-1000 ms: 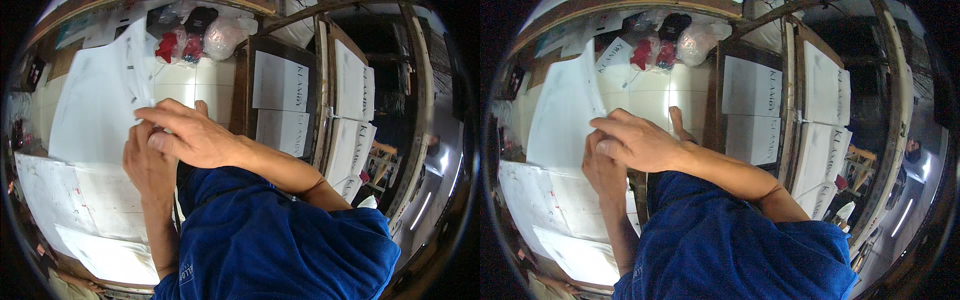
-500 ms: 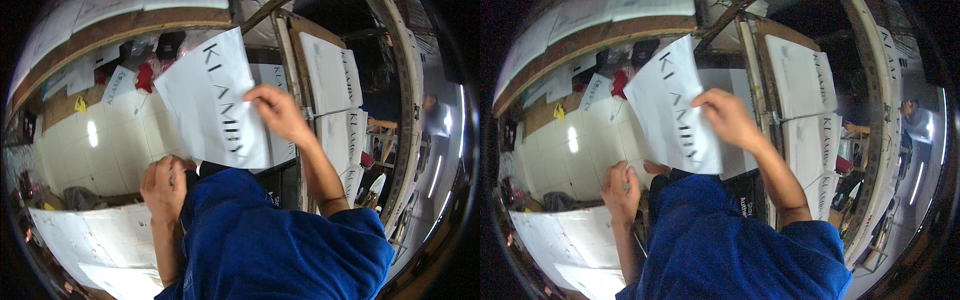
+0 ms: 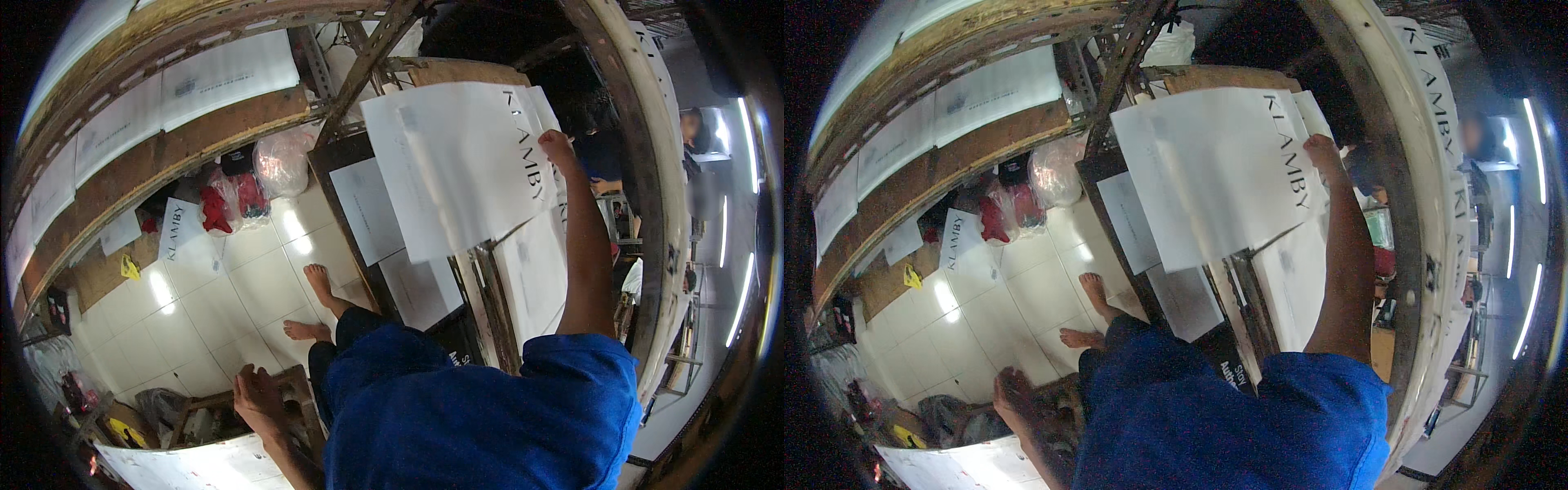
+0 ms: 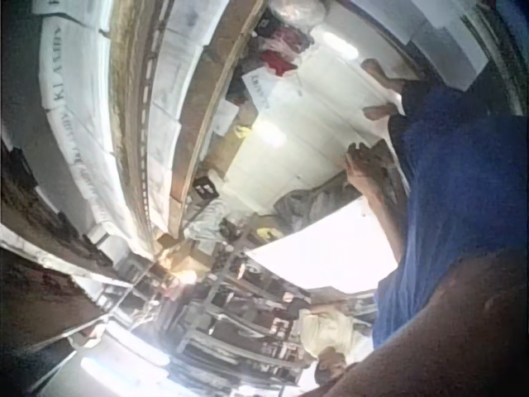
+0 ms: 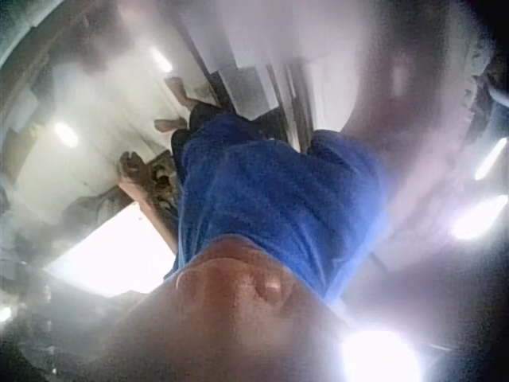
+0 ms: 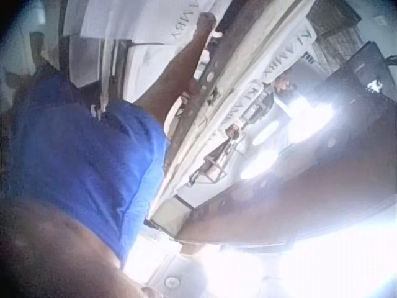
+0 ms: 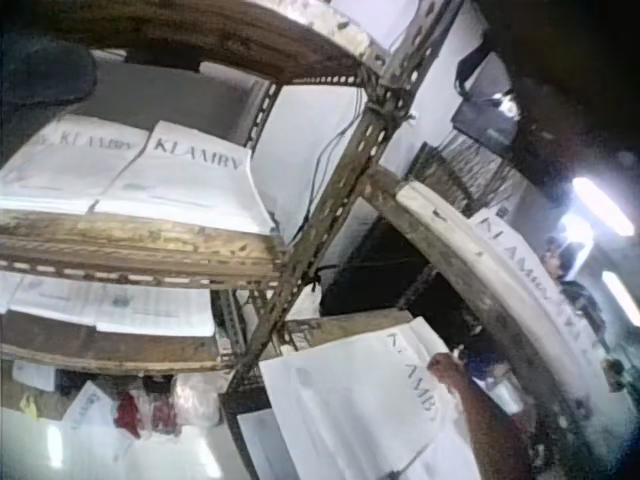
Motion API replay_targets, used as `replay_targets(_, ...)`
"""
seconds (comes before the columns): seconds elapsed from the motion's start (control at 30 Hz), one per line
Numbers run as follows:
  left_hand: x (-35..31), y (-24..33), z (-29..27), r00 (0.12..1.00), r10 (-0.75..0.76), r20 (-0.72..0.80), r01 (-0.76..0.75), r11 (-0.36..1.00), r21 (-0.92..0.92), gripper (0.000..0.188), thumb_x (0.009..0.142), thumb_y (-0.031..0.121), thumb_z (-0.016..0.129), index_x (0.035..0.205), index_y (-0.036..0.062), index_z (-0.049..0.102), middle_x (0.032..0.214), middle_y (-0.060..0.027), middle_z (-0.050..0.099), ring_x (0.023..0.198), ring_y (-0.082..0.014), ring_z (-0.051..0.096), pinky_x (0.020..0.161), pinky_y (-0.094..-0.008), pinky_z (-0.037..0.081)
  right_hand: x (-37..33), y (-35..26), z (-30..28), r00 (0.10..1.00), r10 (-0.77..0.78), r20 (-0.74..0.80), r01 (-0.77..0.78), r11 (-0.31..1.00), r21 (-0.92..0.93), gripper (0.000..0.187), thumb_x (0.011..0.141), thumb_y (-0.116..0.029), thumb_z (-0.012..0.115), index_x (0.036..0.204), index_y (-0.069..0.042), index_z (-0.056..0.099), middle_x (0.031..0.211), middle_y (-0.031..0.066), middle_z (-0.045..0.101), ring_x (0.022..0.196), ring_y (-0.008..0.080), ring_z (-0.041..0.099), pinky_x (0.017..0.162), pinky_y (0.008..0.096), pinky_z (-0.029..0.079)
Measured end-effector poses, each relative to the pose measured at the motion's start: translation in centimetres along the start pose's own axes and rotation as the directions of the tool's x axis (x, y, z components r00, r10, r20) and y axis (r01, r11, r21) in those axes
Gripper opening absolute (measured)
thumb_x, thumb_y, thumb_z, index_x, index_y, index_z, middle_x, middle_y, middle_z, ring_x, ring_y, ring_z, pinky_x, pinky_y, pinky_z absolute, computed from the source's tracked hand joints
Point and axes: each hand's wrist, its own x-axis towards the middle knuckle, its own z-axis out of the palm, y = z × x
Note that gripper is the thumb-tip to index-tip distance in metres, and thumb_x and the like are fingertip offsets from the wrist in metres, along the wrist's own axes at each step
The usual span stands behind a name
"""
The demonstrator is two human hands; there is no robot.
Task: The person repeatedly picks up white printed sheets from a table and places them onto a nearby metal shelf. The person handles the sheets one at a time, stacking them in rows on the shelf. Another person is visible working at the table in the background.
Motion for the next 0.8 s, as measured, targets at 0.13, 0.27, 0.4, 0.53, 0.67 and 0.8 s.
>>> replay_targets(0.13, 0.6, 0.2, 1.3, 0.992, -0.030, 0.121, 0.032, 0.999, -0.014, 0.014, 0.083, 0.005, 0.061, 0.097, 0.0017, 0.059, 0.078, -0.0140, 0.059, 0.069, -0.0296, 0.061, 0.060, -0.0390, 0.050, 5.8, 6.2, 2.5, 0.959, -0.159, -0.234, 0.057, 0.918, -0.391, 0.007, 0.076, -0.011, 0.058, 0.075, -0.009, 0.065, 0.076, 0.0097, 0.066, 0.070, 0.0210, 0.063, 0.063, 0.0345, 0.050)
replay_targets(0.27, 2.2, 1.4, 1.9, 0.990, 0.035, 0.135, -0.044, 0.997, 0.064, 0.013, 0.084, 0.004, 0.058, 0.095, -0.0030, 0.058, 0.078, -0.0174, 0.058, 0.071, -0.0330, 0.061, 0.060, -0.0402, 0.050, 10.4, 11.8, 1.4, 0.905, -0.202, -0.374, -0.014, 0.865, -0.502, 0.006, 0.072, -0.011, 0.060, 0.073, -0.009, 0.065, 0.078, 0.0152, 0.066, 0.077, 0.0323, 0.064, 0.068, 0.0426, 0.050)
replay_targets(0.4, 3.4, 1.8, 2.6, 0.984, 0.032, 0.177, -0.041, 0.998, 0.047, 0.014, 0.084, 0.004, 0.057, 0.096, -0.0035, 0.058, 0.080, -0.0196, 0.059, 0.073, -0.0350, 0.061, 0.061, -0.0407, 0.050, 11.1, 12.6, 0.2, 0.868, -0.174, -0.465, -0.111, 0.845, -0.523, 0.007, 0.074, -0.014, 0.059, 0.072, -0.009, 0.064, 0.079, 0.0148, 0.066, 0.077, 0.0325, 0.064, 0.069, 0.0426, 0.050)
replay_targets(0.53, 4.4, 3.1, 3.1, 0.982, -0.011, 0.186, -0.001, 0.998, 0.061, 0.014, 0.084, 0.004, 0.057, 0.097, -0.0036, 0.058, 0.081, -0.0199, 0.059, 0.073, -0.0359, 0.061, 0.061, -0.0414, 0.049, 10.9, 11.6, 0.1, 0.873, -0.128, -0.471, -0.174, 0.820, -0.545, 0.012, 0.077, -0.019, 0.058, 0.078, -0.009, 0.064, 0.085, 0.0147, 0.066, 0.084, 0.0339, 0.064, 0.072, 0.0439, 0.049)
replay_targets(0.67, 5.0, 3.4, 3.2, 0.977, -0.061, 0.205, 0.053, 0.998, 0.046, 0.015, 0.084, 0.003, 0.056, 0.097, -0.0041, 0.057, 0.082, -0.0200, 0.059, 0.072, -0.0368, 0.061, 0.060, -0.0414, 0.049, 10.0, 10.4, -0.4, 0.902, -0.065, -0.427, -0.208, 0.799, -0.563, 0.017, 0.080, -0.021, 0.055, 0.089, -0.011, 0.065, 0.094, 0.0150, 0.065, 0.091, 0.0345, 0.062, 0.079, 0.0440, 0.048)
replay_targets(0.8, 4.8, 3.2, 3.1, 0.982, -0.036, 0.188, 0.025, 0.998, 0.059, 0.015, 0.083, 0.003, 0.056, 0.096, -0.0047, 0.057, 0.081, -0.0199, 0.058, 0.069, -0.0364, 0.060, 0.059, -0.0412, 0.049, 7.0, 5.3, -0.5, 0.893, -0.084, -0.443, -0.198, 0.810, -0.552, 0.025, 0.085, -0.018, 0.049, 0.101, -0.008, 0.065, 0.108, 0.0185, 0.062, 0.103, 0.0319, 0.058, 0.085, 0.0427, 0.049)
